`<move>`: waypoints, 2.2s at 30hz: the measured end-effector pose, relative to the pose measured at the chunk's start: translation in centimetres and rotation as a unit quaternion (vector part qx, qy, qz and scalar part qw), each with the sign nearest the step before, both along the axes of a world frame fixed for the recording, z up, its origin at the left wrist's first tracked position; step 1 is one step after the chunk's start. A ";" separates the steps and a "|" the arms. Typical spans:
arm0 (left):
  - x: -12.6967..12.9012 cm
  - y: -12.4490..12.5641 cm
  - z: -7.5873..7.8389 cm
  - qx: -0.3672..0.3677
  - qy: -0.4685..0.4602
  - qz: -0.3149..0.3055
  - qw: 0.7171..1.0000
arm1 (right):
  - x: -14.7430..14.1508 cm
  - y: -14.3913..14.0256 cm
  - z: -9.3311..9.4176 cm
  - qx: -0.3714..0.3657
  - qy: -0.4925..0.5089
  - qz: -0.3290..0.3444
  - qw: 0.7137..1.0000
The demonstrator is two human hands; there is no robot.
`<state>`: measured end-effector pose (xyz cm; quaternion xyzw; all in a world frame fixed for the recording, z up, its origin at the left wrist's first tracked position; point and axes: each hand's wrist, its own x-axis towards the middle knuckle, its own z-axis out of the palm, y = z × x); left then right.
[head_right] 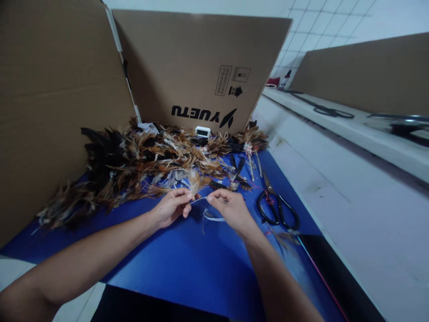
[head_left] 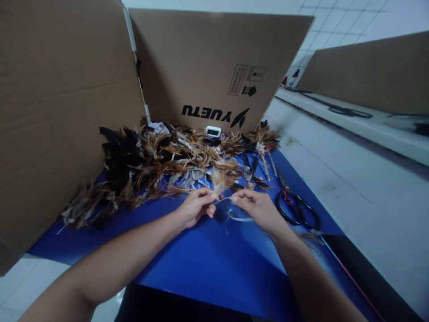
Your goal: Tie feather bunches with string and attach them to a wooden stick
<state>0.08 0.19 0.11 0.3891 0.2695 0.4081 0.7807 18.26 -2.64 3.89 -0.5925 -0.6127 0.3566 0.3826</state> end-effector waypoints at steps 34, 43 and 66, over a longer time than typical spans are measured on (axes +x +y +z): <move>0.1 -0.4 0.3 0.019 0.021 -0.043 0.999 | -0.1 0.0 -0.4 0.026 -0.073 0.016 0.997; 0.0 -0.2 0.0 0.013 0.020 -0.016 1.000 | -0.3 -0.3 0.3 0.017 -0.067 0.021 0.997; 0.0 -0.3 0.3 -0.012 0.022 -0.020 0.999 | -0.4 -0.3 0.2 0.020 -0.092 0.027 0.995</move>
